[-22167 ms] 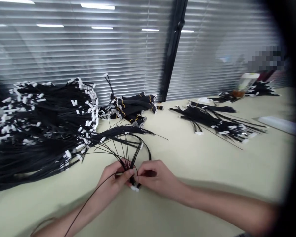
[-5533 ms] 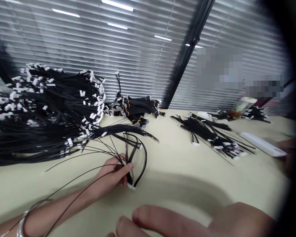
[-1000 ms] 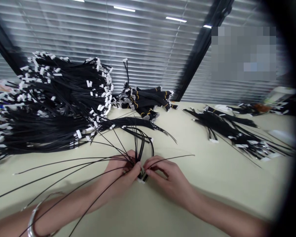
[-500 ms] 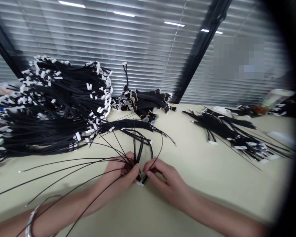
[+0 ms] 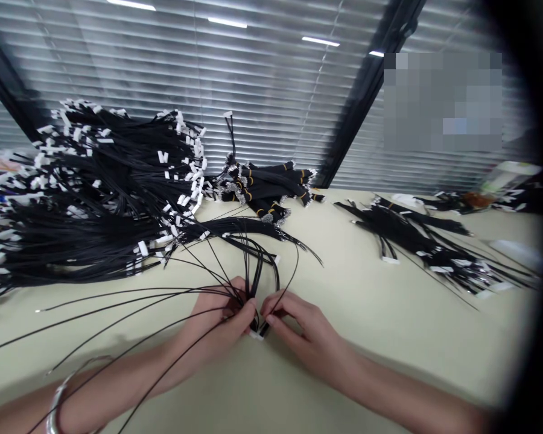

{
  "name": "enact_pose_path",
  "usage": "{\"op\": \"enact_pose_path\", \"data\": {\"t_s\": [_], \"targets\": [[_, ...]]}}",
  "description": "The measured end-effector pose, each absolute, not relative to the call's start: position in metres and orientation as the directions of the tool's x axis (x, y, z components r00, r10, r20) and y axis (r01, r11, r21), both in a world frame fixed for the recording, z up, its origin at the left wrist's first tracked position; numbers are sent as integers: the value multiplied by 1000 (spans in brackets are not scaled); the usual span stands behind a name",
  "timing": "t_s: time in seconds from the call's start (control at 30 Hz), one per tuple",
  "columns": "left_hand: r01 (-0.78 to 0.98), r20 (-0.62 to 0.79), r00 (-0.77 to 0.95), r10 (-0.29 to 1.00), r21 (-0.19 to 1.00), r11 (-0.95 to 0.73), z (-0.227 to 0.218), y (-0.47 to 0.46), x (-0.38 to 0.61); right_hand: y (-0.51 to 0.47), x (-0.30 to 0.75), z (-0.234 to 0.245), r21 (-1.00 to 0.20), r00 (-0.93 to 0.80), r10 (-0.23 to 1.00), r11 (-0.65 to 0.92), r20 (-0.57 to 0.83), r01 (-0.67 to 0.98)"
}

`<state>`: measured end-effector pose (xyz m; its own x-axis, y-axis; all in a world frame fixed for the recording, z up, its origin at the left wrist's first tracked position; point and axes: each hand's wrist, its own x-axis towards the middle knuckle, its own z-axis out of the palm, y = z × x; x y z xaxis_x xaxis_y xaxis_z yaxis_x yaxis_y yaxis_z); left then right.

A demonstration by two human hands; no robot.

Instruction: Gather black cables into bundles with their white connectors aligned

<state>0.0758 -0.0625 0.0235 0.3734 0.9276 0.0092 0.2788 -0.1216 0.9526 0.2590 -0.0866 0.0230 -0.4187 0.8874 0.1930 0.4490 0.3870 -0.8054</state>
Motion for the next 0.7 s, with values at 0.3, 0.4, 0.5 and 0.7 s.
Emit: {"op": "enact_pose_path", "data": {"t_s": [0.3,0.4,0.5,0.7], "targets": [[280,-10,364,931,955,-99,22,-62,75,-88,257,21,-802,-410,894,374,178,466],[224,-27,378,925,972,-63,22,-62,75,-87,256,20,-807,-406,896,370,179,461],[196,-25,380,925,979,-54,23,-63,76,-87,255,18,-806,-394,901,364,179,466],[175,-27,388,921,984,-45,34,-69,75,-89,255,19,-805,-389,905,358,174,473]]}}
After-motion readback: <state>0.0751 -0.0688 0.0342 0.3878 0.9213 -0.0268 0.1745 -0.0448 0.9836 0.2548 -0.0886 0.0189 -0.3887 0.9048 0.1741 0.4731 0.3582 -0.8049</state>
